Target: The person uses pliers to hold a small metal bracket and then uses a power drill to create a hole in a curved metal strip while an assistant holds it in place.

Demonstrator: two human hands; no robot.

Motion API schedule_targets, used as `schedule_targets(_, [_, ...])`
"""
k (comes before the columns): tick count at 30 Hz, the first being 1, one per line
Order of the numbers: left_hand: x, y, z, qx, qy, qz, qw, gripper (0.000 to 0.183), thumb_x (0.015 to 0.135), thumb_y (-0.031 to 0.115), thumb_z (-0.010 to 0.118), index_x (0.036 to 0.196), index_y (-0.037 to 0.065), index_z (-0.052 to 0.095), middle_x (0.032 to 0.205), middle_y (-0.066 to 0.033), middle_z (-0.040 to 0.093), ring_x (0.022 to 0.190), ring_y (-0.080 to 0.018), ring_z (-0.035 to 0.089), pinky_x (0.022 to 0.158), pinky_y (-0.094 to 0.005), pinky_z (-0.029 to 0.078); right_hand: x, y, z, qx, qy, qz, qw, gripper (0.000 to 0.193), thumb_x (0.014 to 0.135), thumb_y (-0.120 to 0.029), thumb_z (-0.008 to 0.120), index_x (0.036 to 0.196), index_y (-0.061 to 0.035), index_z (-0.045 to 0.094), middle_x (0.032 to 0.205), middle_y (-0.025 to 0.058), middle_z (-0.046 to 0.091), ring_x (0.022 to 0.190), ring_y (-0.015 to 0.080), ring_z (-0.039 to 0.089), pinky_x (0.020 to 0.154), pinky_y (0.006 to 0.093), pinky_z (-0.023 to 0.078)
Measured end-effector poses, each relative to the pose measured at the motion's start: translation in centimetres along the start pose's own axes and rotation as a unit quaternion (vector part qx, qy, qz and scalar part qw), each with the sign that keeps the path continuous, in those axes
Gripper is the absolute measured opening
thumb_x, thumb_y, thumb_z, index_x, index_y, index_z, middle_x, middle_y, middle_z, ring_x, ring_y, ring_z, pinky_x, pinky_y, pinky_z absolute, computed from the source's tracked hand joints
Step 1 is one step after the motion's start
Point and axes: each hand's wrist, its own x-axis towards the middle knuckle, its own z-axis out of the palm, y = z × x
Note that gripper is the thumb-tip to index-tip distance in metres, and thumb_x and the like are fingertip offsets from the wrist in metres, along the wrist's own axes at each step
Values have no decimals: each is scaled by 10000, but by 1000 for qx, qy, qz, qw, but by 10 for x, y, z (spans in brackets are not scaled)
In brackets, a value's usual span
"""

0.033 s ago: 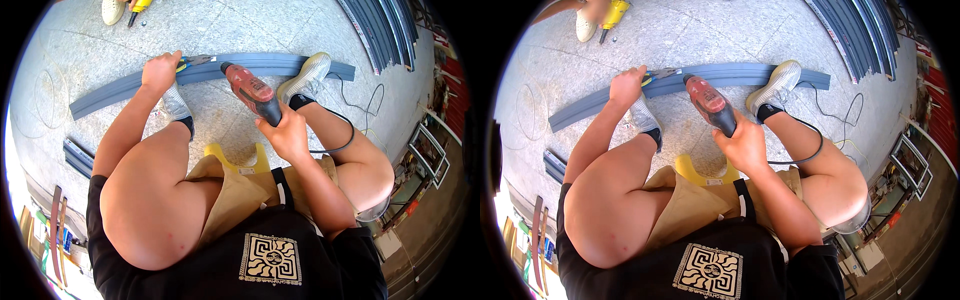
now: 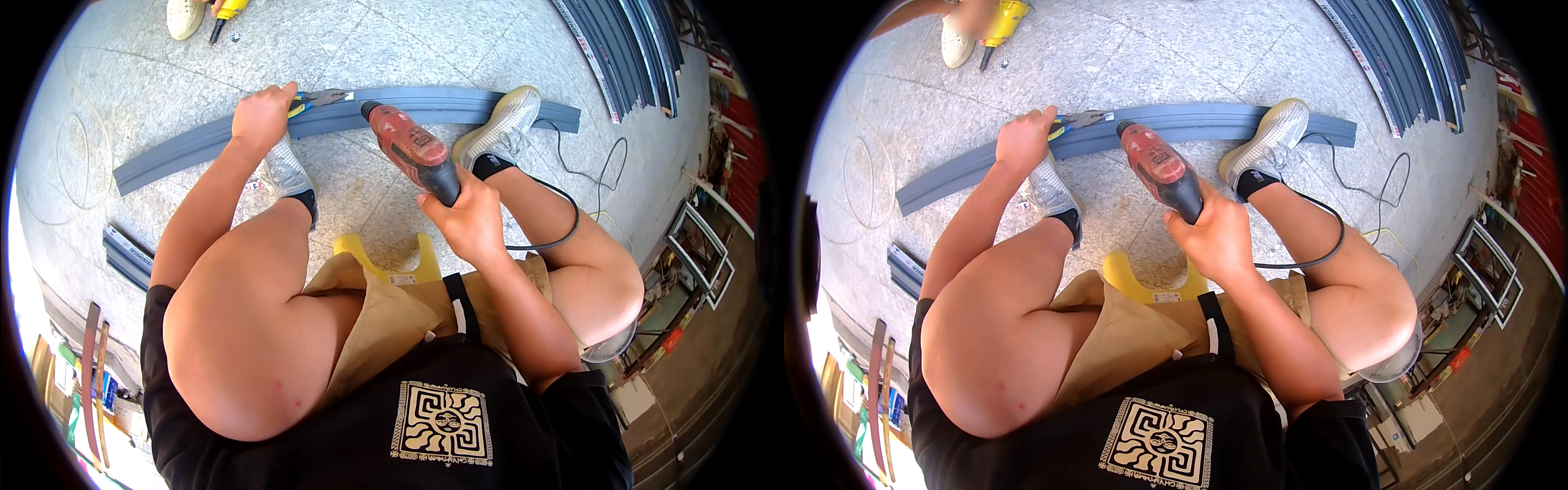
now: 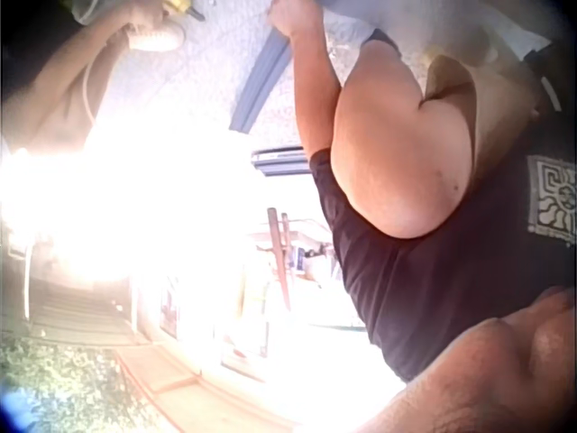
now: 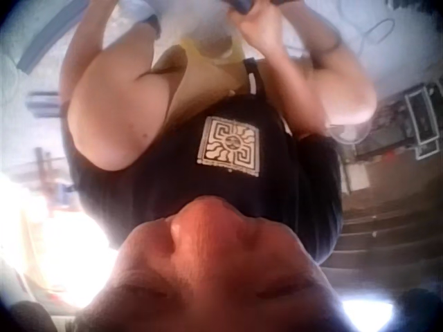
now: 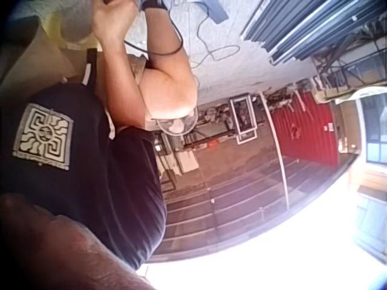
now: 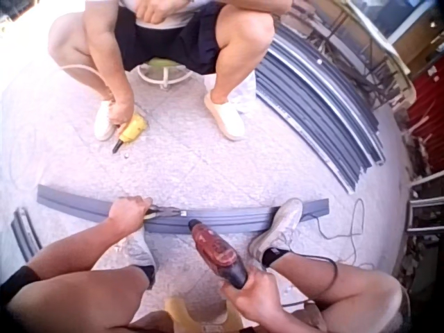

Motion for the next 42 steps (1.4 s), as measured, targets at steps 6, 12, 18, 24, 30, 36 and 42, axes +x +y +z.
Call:
schedule_targets(6, [-1,1,-1,-6,0,-5,1000,197,905,31,650,1065,127,584,915,-106,711,847,-342,769,694,-482,618,1,1,0,-16,3,-15,1000,372,865,-212,818,1179,-30,734,908,193,760,807,325,741,802,412,575])
schedule_targets(12, [0,0,-1,-7,-16,-5,1000,211,899,14,663,1068,114,586,916,-105,718,855,-348,770,713,-470,622,3,0,4,-37,3,-17,999,380,862,-208,815,1191,-35,731,903,206,760,828,391,754,784,432,578])
schedule_targets(18, [0,-2,0,10,0,8,1000,175,903,30,660,1053,105,611,873,-108,707,805,-319,766,671,-453,617,12,-10,15,-51,3,-35,998,526,846,-243,792,1324,-44,703,920,260,757,892,449,749,821,493,595])
schedule_targets(24, [0,-5,2,-1,5,16,1000,176,902,34,661,1056,98,605,873,-121,705,819,-316,765,684,-449,619,11,-13,14,-70,0,-36,997,543,850,-237,786,1353,-55,693,930,261,760,898,449,750,817,498,597])
schedule_targets(30, [2,-4,1,-11,-10,7,1000,222,891,11,658,1077,113,589,918,-117,711,857,-340,764,708,-480,619,9,-11,17,-67,11,-49,996,486,850,-205,775,1312,-71,705,909,256,755,855,459,743,789,519,592])
schedule_targets(36, [2,-4,1,-1,-3,9,1000,221,888,13,663,1069,114,585,908,-116,707,834,-342,767,688,-479,621,8,-10,18,-87,29,-73,993,467,844,-193,774,1288,-68,703,903,254,754,848,462,741,781,532,590])
schedule_targets(42, [2,-4,0,2,-3,12,1000,220,882,14,671,1058,109,581,900,-117,708,831,-339,769,682,-473,624,9,-8,19,-87,12,-56,995,507,844,-190,779,1319,-37,690,889,275,749,858,463,748,782,531,597])
